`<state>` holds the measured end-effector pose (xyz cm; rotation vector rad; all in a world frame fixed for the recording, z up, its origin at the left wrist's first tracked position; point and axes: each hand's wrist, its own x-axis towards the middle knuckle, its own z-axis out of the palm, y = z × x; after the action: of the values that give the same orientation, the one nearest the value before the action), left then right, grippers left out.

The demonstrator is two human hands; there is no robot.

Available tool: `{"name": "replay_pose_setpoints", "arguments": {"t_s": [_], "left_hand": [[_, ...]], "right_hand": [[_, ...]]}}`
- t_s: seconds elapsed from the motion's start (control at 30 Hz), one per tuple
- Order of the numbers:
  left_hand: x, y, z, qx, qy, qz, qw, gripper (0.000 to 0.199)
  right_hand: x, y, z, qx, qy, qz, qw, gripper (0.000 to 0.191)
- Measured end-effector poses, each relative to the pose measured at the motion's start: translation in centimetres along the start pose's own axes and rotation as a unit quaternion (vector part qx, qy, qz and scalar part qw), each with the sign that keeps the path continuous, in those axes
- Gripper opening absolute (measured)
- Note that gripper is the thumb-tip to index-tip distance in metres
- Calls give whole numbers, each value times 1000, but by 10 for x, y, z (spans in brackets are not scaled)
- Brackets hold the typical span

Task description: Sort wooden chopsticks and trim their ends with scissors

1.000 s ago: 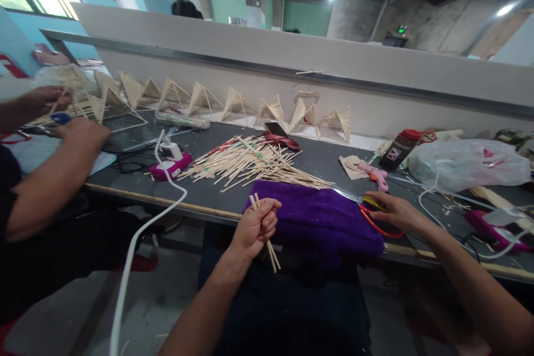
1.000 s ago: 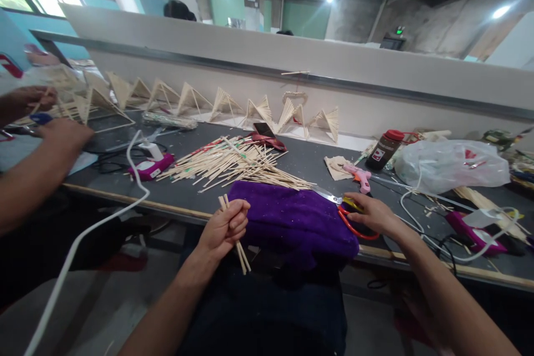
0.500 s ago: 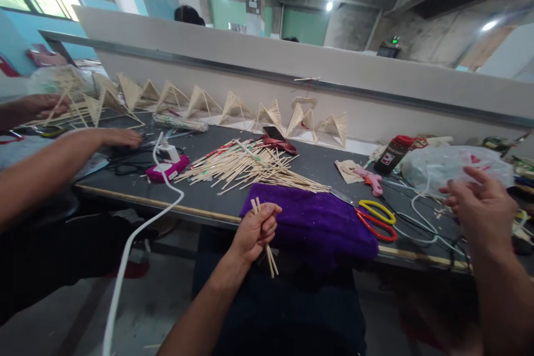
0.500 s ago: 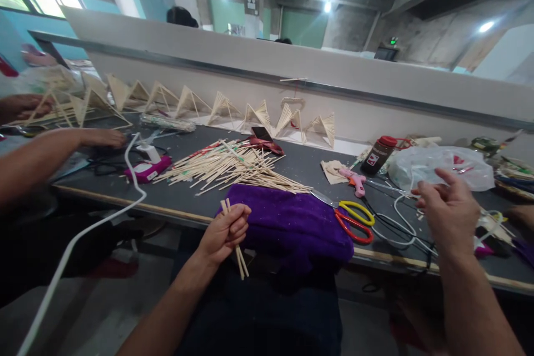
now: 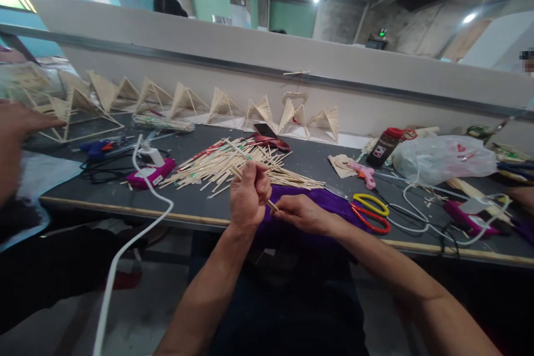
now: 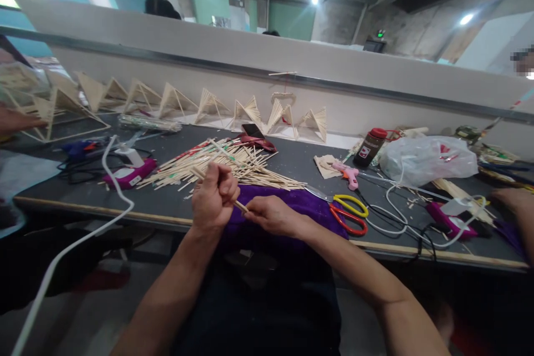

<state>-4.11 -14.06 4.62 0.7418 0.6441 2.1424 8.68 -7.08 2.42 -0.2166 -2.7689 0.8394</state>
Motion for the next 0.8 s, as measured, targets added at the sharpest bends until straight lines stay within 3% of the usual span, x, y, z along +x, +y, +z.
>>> {"name": "replay_pose_setpoints", "arguments": {"t_s": [0.1,0.27,0.43,0.5,0.6,0.7,0.8], "left_hand": [[3,-2,-1,3,-37,-12,999,27],[14,-12,-1,35,-72,-101,992,40],[35,-28,9,6,-78,-155,985,51],[50,-33,16,16,-62,-137,988,51],[80,-36,26,48,-35,-54,997,48],[112,-39,32,71,-4,8,997,47],[128,-52,33,96,16,47,994,48]], "right_hand": [[5,6,-1,19,8,-9,1000,30],[14,19,1,57,24,-20,998,32],[6,33,-4,79,38,43,995,31],[3,42,-16,67,46,77,994,29],[10,61,-43,6,98,144,985,29],[35,83,-62,-161,144,214,953,29],[66,102,-64,-250,96,265,926,26]]}}
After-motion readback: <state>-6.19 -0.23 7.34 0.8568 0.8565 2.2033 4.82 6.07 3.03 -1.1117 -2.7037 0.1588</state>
